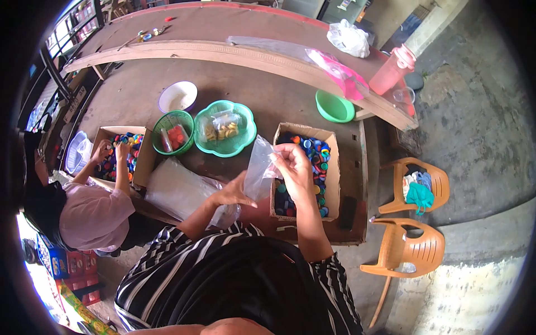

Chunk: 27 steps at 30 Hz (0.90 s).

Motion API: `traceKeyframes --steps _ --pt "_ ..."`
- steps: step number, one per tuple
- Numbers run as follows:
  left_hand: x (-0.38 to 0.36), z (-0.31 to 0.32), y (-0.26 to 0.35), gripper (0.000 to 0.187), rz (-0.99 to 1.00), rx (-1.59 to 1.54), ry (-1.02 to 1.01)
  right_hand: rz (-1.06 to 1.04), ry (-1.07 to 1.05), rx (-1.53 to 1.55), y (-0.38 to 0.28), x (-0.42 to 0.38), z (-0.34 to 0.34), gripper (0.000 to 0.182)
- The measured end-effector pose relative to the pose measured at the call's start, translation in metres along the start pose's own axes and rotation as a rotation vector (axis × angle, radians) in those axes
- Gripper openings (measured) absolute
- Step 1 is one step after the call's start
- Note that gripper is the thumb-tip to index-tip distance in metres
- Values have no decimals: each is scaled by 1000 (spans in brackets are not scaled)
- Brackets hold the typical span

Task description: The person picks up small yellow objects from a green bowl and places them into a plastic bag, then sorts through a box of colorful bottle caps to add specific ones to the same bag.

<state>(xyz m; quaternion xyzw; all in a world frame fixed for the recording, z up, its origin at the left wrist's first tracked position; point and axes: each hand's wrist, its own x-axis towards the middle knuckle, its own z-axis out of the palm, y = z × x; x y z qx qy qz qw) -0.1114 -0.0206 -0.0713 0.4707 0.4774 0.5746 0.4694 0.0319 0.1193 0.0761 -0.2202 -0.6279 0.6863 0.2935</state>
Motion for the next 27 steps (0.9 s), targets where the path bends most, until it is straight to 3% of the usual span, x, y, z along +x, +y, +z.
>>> traceKeyframes --steps 1,2,4,8,10,13,14,17,18,19,21,24,27 --pt "-1 4 5 100 -62 -182 -37 -4 0 25 -1 2 1 19" --pt "5 3 -14 83 47 -84 -20 -16 33 65 1 5 -2 21" --pt "6 -1 -18 76 -100 -230 -9 -63 83 155 -2 8 0 31" --pt "4 -8 -38 58 -199 -452 -12 -4 140 -15 8 4 -26 44" --pt "0 -13 -48 51 -238 -504 4 62 56 -138 37 0 -45 46" --pt "0 -8 -34 53 -357 -652 71 213 -134 -269 80 -23 -54 64" --pt "0 -9 -31 60 -379 -735 23 257 -186 -131 100 -33 -54 70" --pt "-3 -9 -24 70 -248 -622 -135 361 -184 -152 128 -60 -46 74" --pt "-3 -7 -22 82 -225 -588 -165 315 -168 -207 138 -68 -45 73" --pt "-4 -8 -24 85 -255 -363 -140 269 -152 -262 145 -73 -44 72" --pt "-6 -8 -25 88 -316 -300 -186 243 -157 -336 145 -77 -44 69" --pt "-13 -10 -37 89 -274 -446 -157 291 -193 -382 136 -76 -52 60" --pt "-17 -16 -34 89 -318 -285 -78 219 59 -429 154 -64 -85 50"
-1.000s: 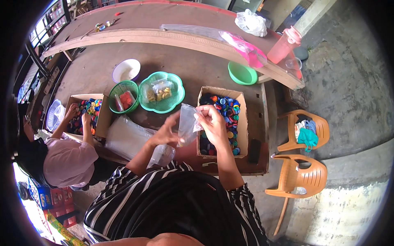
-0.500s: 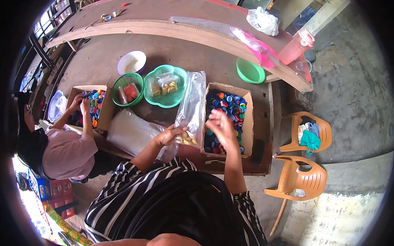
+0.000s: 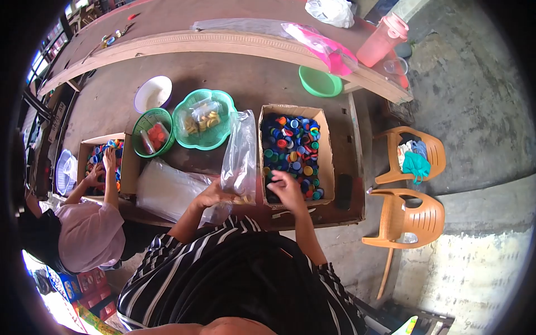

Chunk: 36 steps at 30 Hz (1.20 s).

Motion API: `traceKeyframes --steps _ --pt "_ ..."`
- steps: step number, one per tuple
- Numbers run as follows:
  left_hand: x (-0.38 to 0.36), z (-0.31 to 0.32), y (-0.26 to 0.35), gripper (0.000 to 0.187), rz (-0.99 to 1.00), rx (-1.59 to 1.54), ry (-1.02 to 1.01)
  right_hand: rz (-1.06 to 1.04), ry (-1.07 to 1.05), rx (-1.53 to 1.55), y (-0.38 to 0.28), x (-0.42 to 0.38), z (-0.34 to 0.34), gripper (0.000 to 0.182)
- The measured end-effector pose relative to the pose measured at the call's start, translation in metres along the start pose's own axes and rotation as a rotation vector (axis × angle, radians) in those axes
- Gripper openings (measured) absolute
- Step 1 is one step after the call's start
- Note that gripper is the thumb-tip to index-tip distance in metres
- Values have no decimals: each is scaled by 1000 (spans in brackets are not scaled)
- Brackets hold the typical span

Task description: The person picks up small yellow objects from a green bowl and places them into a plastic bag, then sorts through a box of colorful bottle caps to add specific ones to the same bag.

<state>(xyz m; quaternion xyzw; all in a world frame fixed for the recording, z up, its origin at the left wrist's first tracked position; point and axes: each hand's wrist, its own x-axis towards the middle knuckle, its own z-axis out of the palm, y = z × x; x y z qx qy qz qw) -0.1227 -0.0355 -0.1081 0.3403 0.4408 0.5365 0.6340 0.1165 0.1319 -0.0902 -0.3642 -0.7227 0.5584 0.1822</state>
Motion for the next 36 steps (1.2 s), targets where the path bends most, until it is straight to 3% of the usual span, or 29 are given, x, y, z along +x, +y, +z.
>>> traceKeyframes --steps 1,3,5,8,9,12,15,16,18,19,22,23,26,30,33,36 --pt "-1 -1 -2 68 12 -42 57 -19 83 -103 10 5 -9 46" --pt "-3 -11 -6 63 23 -29 42 36 199 -236 25 12 -24 35" --pt "-3 -19 -6 53 5 0 29 41 170 -277 35 19 -31 31" --pt "3 -39 -3 74 -13 222 -102 -60 163 -357 52 29 -25 26" --pt "7 -41 0 62 14 311 -95 -93 155 -421 50 32 -22 25" --pt "15 -48 17 49 -105 409 -167 -271 186 -576 44 46 -5 25" --pt "31 -41 49 40 -232 588 -365 -469 250 -771 39 56 17 24" --pt "37 -39 48 41 -219 631 -397 -397 181 -495 51 64 26 26" --pt "51 -39 40 42 -189 718 -460 -527 288 -1077 65 60 29 28" --pt "61 -45 30 45 -197 886 -515 -738 454 -1079 67 60 29 23" --pt "74 -48 4 51 -41 1277 -260 -408 297 -1028 60 50 26 32" --pt "89 -67 -34 56 60 1213 -214 -194 202 -1022 49 50 20 28" --pt "82 -32 -6 59 316 1203 153 -68 275 -1107 46 43 -4 26" --pt "84 13 24 44 467 1039 340 105 329 -913 39 38 -28 41" --pt "71 59 55 44 486 1008 385 -141 313 -757 27 55 -24 55" --pt "69 79 49 53 512 1024 371 -393 278 -741 19 81 -1 56"
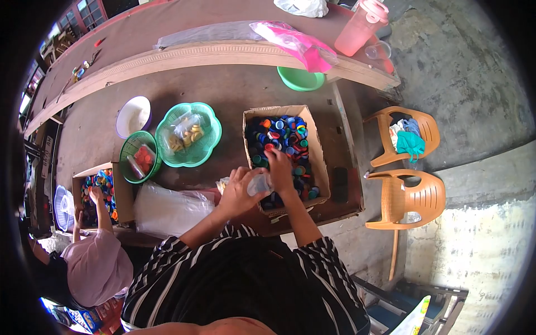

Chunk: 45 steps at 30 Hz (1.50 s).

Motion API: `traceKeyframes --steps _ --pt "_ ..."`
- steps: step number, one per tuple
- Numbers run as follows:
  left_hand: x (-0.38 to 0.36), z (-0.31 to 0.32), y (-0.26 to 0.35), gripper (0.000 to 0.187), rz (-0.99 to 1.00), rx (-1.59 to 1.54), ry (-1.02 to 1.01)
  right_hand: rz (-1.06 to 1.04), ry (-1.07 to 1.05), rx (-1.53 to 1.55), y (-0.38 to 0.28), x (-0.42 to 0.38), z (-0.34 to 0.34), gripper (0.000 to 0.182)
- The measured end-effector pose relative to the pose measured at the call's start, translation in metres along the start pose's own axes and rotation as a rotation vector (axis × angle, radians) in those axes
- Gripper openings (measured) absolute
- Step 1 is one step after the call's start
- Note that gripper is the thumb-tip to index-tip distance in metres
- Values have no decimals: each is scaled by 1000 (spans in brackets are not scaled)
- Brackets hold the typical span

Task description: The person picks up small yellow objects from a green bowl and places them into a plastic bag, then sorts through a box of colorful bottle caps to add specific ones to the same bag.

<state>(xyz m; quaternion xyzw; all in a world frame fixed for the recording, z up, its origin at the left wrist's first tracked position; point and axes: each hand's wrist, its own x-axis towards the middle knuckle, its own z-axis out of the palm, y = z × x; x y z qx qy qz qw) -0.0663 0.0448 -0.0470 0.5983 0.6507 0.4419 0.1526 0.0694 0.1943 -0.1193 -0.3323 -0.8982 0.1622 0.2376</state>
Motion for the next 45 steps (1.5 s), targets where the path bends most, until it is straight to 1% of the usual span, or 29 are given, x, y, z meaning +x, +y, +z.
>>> traceKeyframes --steps 2,3,6,7,10,11,14,15,18,20,22,25,26,27,28,29,30,33,36,37,39,40,42,43,45 --pt "-5 7 -2 58 -5 12 -20 -114 17 -110 -12 15 18 51" --pt "-6 7 -4 55 3 8 -31 -173 25 -164 -11 18 25 49" --pt "-10 5 -18 46 22 -6 12 -179 -94 -311 3 17 36 43" --pt "-11 0 -18 43 -3 -45 18 -144 -97 -205 6 16 32 39" --pt "-14 -18 -16 36 -76 -146 42 -76 -256 -330 14 10 15 33" --pt "-15 -23 -17 34 -95 -168 52 -115 -251 -352 16 6 6 30" --pt "-17 -35 -23 32 -114 -223 98 -71 -348 -339 26 -4 -20 27" --pt "-19 -38 -24 31 -116 -240 114 -86 -314 -365 38 -9 -22 37" --pt "-19 -51 -20 31 -184 -248 140 183 -359 -439 73 -24 -33 35" --pt "-17 -57 -20 30 -224 -251 125 329 -367 -398 67 -11 -54 40" --pt "-16 -59 -24 24 -210 -191 130 222 -242 -287 58 2 -55 42" --pt "-14 -61 -29 14 -172 -201 124 -23 -147 -83 20 24 -23 48" --pt "-14 -61 -31 12 -131 -207 127 -98 -181 -58 -2 28 -14 50" --pt "-14 -60 -34 10 -90 -213 132 -94 -287 -184 -26 32 -4 53" --pt "-14 -60 -35 9 -49 -219 140 -185 -327 -241 -23 25 20 54" --pt "-13 -60 -36 12 -65 -215 131 -226 -251 -242 -11 20 45 55" --pt "-16 -60 -36 14 -85 -213 117 -261 -179 -239 -13 17 52 57" --pt "-17 -67 -32 21 -85 -135 112 -135 -253 -275 6 19 31 44" --pt "-18 -81 -18 28 -87 -19 90 -23 -334 -355 26 26 1 39" --pt "-18 -84 -15 30 -90 22 79 -27 -331 -380 41 21 -4 39" --pt "-21 -84 -19 36 -33 57 103 -42 -324 -431 67 13 -12 39" --pt "-24 -83 -19 38 -6 75 115 -14 -300 -456 73 8 -19 39" --pt "-27 -84 -17 43 -111 -14 69 48 -249 -507 73 0 -32 39" --pt "-30 -83 -14 45 -165 -59 39 111 -212 -442 68 -5 -37 40" --pt "-32 -84 -7 46 -237 -91 0 64 -209 -313 50 -15 -37 42"
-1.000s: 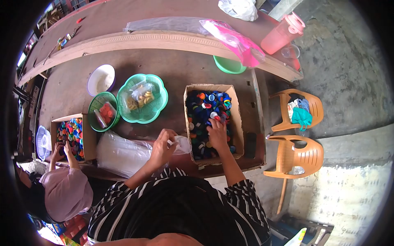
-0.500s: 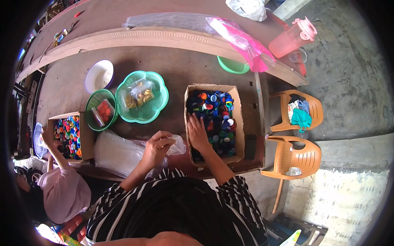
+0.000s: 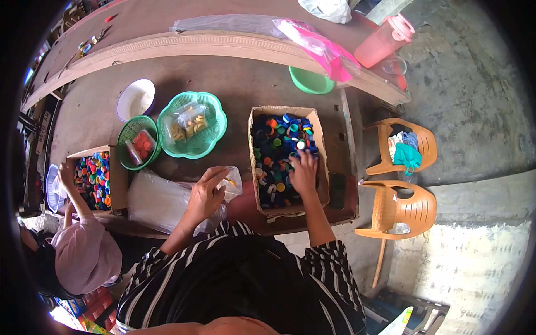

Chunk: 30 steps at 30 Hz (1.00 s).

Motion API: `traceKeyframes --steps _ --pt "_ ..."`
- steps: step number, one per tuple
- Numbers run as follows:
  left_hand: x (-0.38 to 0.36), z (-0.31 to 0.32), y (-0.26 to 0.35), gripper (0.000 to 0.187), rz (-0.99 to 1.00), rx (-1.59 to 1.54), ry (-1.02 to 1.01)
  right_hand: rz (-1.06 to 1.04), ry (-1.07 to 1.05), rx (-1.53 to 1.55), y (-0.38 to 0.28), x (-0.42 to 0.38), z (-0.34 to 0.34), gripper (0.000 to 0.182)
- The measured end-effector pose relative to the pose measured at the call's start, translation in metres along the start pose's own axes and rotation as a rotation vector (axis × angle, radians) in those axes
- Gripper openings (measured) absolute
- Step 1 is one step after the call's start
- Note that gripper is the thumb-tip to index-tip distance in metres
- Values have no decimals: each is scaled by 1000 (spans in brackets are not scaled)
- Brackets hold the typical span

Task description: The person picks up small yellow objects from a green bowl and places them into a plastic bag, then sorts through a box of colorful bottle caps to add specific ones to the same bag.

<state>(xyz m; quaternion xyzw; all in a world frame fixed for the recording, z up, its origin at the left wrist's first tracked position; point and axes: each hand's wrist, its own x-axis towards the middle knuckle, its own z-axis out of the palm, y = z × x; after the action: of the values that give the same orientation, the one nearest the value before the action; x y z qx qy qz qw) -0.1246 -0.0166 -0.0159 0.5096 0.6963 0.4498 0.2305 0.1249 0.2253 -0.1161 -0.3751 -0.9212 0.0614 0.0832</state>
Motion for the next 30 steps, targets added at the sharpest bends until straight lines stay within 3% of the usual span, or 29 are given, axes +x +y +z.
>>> traceKeyframes --steps 3,6,9,10,13,16,20,23,27,30 --pt "0 3 3 49 41 -7 5 -194 -58 171 -43 -13 -8 47" --pt "-3 5 7 51 104 0 21 -363 -230 12 -60 -37 9 54" --pt "-12 4 7 51 131 15 38 -247 -166 -56 -37 -43 18 47" --pt "-13 4 7 51 143 21 49 -135 -183 -119 -31 -41 6 35" --pt "-19 0 10 51 100 10 43 66 -244 -138 -15 -31 -24 24" --pt "-19 0 11 50 87 11 37 102 -188 56 -6 -11 -18 24" --pt "-20 4 9 49 116 3 57 -65 -23 252 -15 10 30 36" --pt "-20 4 5 51 163 15 92 -177 -94 -19 -24 -1 41 43" --pt "-19 1 5 50 149 4 76 -101 -424 -18 -14 -23 29 45" --pt "-15 1 3 50 157 -7 69 -135 -770 63 -17 -39 -8 33"
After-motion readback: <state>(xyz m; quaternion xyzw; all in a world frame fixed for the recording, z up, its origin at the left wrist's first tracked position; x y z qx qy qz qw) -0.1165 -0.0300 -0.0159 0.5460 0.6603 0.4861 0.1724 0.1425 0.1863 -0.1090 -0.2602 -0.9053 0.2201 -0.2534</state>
